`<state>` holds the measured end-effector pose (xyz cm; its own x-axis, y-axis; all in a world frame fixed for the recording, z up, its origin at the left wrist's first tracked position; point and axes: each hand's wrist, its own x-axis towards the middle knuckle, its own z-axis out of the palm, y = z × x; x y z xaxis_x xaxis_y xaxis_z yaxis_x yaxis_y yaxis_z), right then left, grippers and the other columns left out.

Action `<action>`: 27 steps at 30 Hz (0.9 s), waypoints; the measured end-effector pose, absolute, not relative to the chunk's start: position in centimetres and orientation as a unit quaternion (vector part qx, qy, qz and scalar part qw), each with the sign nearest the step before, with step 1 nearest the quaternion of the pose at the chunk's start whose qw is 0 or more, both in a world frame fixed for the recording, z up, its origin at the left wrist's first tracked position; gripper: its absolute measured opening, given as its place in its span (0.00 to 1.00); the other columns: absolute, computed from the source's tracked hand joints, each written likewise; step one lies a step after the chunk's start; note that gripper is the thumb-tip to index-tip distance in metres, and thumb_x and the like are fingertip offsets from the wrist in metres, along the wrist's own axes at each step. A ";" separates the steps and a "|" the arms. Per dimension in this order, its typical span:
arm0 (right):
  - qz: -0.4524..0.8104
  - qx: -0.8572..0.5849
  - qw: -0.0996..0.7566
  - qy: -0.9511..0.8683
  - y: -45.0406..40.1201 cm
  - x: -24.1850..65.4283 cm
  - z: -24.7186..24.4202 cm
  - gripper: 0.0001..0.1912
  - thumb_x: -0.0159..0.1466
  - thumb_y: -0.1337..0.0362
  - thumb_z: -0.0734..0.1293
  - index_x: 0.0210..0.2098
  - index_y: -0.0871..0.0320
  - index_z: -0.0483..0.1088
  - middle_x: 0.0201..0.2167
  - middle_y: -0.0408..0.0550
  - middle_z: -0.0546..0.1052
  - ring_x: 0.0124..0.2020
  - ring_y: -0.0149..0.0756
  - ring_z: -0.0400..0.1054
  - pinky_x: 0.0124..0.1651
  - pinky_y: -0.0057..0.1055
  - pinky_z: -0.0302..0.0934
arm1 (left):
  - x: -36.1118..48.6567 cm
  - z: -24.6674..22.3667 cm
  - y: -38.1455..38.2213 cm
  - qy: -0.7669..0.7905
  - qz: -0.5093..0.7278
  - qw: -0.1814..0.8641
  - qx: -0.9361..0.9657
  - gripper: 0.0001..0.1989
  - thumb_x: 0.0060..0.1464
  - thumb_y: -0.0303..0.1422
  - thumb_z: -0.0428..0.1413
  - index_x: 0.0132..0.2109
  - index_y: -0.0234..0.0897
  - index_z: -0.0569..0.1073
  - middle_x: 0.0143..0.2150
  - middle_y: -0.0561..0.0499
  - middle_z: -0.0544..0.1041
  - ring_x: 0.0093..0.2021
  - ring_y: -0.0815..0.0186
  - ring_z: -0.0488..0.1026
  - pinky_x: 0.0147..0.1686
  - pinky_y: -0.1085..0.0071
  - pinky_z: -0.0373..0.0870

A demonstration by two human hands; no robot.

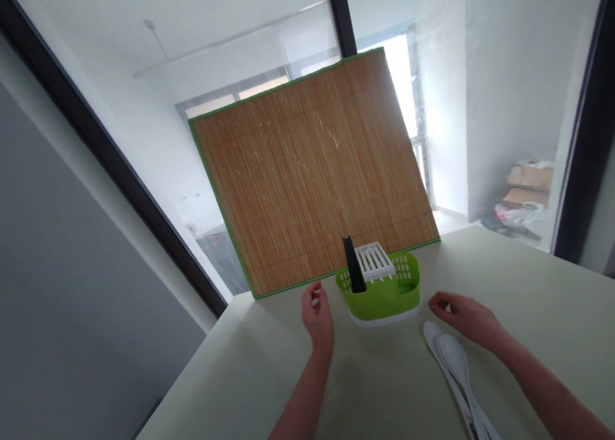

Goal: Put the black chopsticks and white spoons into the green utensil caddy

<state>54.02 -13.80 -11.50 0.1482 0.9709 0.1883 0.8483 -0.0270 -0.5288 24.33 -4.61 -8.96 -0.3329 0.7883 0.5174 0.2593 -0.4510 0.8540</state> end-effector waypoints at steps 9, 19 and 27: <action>0.209 -0.724 0.196 -0.627 -13.6 56.9 -14.5 0.21 0.55 0.43 0.63 0.27 0.55 0.73 0.24 0.46 0.75 0.26 0.39 0.68 0.27 0.30 0.54 | 27.7 -16.3 -14.3 0.463 0.462 0.374 0.657 0.10 0.55 0.34 0.51 0.43 0.39 0.71 0.34 0.51 0.73 0.32 0.69 0.68 0.30 0.75 0.64; 0.313 -0.656 0.216 -0.652 -13.2 57.0 -16.9 0.15 0.50 0.53 0.69 0.21 0.59 0.66 0.16 0.40 0.69 0.20 0.29 0.61 0.23 0.25 0.50 | 28.7 -16.9 -14.7 0.439 0.377 0.419 0.700 0.11 0.53 0.32 0.51 0.42 0.38 0.74 0.30 0.52 0.72 0.26 0.71 0.63 0.28 0.75 0.60; 0.356 -0.646 0.232 -0.634 -13.4 56.7 -16.6 0.17 0.53 0.50 0.66 0.20 0.57 0.61 0.13 0.39 0.66 0.12 0.25 0.55 0.15 0.24 0.45 | 28.7 -17.0 -14.8 0.447 0.374 0.422 0.694 0.11 0.52 0.32 0.52 0.41 0.38 0.75 0.30 0.52 0.72 0.27 0.70 0.64 0.28 0.75 0.60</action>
<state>56.67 -13.38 -16.57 -0.0569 0.9846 -0.1655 0.6539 -0.0885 -0.7514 28.67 -14.77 -17.03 0.3202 0.9366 0.1425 0.3042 -0.2442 0.9208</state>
